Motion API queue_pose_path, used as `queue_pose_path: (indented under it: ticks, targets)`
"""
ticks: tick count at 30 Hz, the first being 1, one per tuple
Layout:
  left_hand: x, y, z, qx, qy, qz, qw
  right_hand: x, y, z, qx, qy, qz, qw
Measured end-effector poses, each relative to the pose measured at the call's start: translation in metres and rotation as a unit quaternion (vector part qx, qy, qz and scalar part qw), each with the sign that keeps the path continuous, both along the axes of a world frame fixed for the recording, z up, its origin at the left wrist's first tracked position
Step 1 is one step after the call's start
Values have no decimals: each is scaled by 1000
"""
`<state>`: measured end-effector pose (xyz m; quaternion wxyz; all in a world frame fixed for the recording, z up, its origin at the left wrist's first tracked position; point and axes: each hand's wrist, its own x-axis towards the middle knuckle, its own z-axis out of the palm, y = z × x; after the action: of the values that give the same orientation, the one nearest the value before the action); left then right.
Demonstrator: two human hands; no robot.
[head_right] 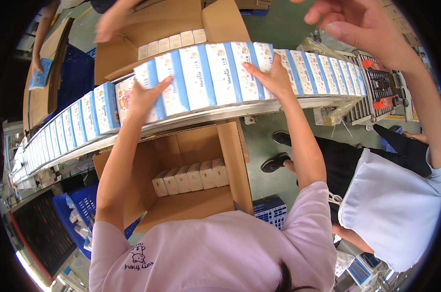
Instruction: The person packs small white packages from a conveyor belt into a cardboard box. They arrange the packages in rows, close the box flaps, and move the filled box to a stack before repeating the process with a new box.
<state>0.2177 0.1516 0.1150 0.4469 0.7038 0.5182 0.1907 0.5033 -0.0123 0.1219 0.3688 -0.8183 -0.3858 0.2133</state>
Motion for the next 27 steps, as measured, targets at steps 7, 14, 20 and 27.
queue_pose_path:
  ticks: [7, 14, 20, 27]
  targets:
    - [-72, -73, 98, 81, -207, 54, 974, -87, -56, 118, 136, -27, -29, 990]
    - [-214, -149, 20, 11, -35, 52, 998, -220, -113, 33, -9, -17, 31, 999]
    - [-189, -124, -156, -172, 371, -234, 882, -257, -85, -150, -490, -19, 172, 854]
    - [-153, -103, -160, -301, 334, -374, 811, -268, -71, -180, -463, -139, 289, 826]
